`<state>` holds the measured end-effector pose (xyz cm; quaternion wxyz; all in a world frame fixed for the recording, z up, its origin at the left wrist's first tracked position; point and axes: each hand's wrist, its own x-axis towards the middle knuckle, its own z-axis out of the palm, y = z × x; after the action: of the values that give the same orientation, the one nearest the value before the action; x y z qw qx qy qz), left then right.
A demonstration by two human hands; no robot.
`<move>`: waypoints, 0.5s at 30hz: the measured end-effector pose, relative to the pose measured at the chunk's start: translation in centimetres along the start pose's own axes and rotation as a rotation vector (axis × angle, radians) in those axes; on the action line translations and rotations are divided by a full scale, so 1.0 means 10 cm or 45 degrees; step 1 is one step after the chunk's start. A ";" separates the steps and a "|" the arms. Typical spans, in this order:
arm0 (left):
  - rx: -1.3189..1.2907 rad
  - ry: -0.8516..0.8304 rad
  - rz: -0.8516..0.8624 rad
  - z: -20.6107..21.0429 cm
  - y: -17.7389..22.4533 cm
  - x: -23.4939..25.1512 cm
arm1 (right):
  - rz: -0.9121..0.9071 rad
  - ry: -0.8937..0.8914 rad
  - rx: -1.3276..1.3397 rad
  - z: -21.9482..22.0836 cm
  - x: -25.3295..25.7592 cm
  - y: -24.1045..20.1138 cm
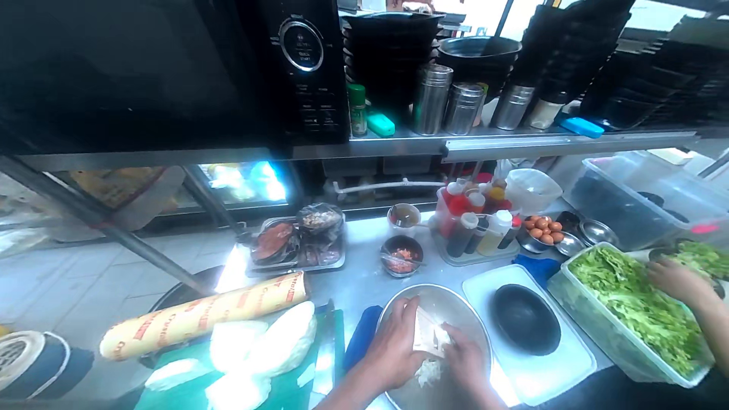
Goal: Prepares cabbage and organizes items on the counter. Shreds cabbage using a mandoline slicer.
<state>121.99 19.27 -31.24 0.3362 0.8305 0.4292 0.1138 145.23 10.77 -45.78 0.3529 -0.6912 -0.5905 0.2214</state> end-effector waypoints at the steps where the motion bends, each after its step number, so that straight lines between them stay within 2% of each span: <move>1: -0.011 0.007 -0.001 -0.01 0.00 -0.01 | 0.034 -0.019 -0.029 0.00 -0.01 0.04; 3: -0.009 0.025 0.001 0.00 -0.02 -0.01 | -0.031 -0.008 0.038 -0.06 0.02 -0.17; 5: -0.010 0.023 -0.003 0.02 -0.03 -0.02 | -0.202 0.021 0.186 -0.10 0.03 -0.42; 6: -0.008 0.018 -0.007 0.03 -0.02 -0.03 | -0.238 0.024 0.204 -0.08 0.02 -0.42; 9: 0.008 0.012 -0.004 0.03 -0.05 -0.04 | -0.054 0.015 0.021 0.03 -0.04 0.02; 11: 0.017 0.020 -0.009 0.05 -0.07 -0.06 | 0.012 -0.004 -0.019 0.02 -0.09 0.09; 15: -0.002 0.029 -0.015 0.08 -0.04 -0.09 | -0.273 0.059 0.163 -0.06 -0.04 -0.42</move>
<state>121.56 18.38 -31.98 0.3327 0.8264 0.4378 0.1215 142.84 10.50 -42.28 0.4314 -0.6050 -0.6374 0.2037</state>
